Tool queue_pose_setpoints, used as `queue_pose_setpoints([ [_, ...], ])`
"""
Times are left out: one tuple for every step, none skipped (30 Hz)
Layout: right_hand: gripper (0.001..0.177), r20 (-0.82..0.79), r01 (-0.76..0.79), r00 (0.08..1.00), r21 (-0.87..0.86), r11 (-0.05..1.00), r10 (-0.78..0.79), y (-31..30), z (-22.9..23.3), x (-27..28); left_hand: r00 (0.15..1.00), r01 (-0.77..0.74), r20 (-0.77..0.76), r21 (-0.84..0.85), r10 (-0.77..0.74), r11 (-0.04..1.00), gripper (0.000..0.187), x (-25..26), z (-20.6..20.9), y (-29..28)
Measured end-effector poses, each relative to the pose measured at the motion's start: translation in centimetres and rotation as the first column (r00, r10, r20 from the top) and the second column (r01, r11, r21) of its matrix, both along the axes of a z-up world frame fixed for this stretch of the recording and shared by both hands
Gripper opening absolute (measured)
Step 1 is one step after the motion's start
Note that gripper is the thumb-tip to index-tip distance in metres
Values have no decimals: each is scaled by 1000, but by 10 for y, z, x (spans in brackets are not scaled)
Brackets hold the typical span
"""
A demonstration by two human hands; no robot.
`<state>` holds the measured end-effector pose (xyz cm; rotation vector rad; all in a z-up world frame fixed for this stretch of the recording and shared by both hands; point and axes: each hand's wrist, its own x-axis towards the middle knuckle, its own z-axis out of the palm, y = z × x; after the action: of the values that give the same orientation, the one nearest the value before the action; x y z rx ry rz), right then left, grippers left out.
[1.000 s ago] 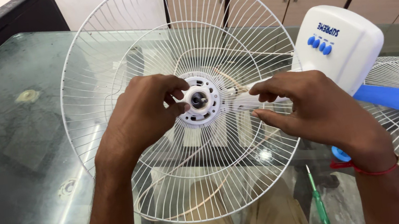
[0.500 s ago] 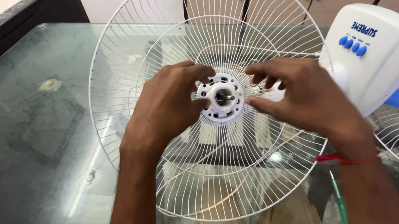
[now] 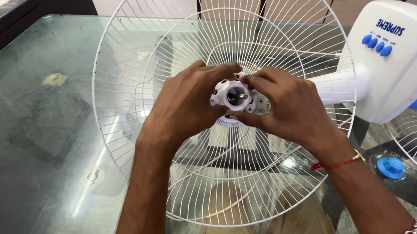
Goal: The person disassembles a small table fan by removing the front grill, fan blades, and motor housing. They use a screwdriver to loosen screws on the motor casing and separate the components. The parts are placed on a glass table during the process.
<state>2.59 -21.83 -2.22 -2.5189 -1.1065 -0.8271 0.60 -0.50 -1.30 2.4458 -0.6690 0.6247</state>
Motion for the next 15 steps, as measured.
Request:
queue_pose_setpoints([
  [63,26,-5,1000,0,1000,5,-1,0,2,1000,-1,6,8,1,1000,69,2,0,0],
  [63,49,-10,999,-1,1000,10,-1,-1,3,1000,0,9,15,0,1000,68,3,-1,1],
  [62,72,-14,997,-3,1000,14,-2,-2,3,1000,0,12,22,0,1000,68,3,-2,2],
  [62,58,-11,998,-6,1000,11,-2,-3,4,1000,11,18,20,-11,1000,67,4,-3,3],
  [61,45,-8,999,-9,1000,8,-2,-3,5,999,22,24,19,-22,1000,66,4,-4,3],
  [60,32,-4,999,-13,1000,5,-1,-2,5,999,33,31,16,-33,999,66,4,-5,4],
  [60,22,-1,1000,-16,1000,1,-1,-2,5,999,37,35,15,-37,999,66,5,-5,3],
  [60,13,2,1000,-20,1000,-2,-1,-2,5,998,40,38,14,-41,999,67,6,-6,3],
  [59,3,5,1000,-24,1000,-5,-1,-1,5,998,44,42,13,-45,999,68,7,-7,3],
  [59,10,7,1000,-31,999,-6,-1,-1,5,997,59,48,5,-59,998,66,7,-7,4],
  [59,18,8,1000,-38,999,-8,-1,-1,5,996,74,55,-4,-74,997,63,7,-8,4],
  [59,26,12,1000,-45,999,-11,-1,0,4,994,91,63,-12,-90,996,61,7,-8,4],
  [59,76,-17,997,-34,999,20,-1,0,4,996,89,25,-26,-88,996,61,8,-8,3],
  [58,126,-47,991,-25,999,50,-1,0,4,996,86,-14,-40,-87,995,60,9,-8,2],
  [58,177,-78,981,-17,997,79,-1,0,3,995,83,-52,-55,-86,995,60,10,-9,1],
])
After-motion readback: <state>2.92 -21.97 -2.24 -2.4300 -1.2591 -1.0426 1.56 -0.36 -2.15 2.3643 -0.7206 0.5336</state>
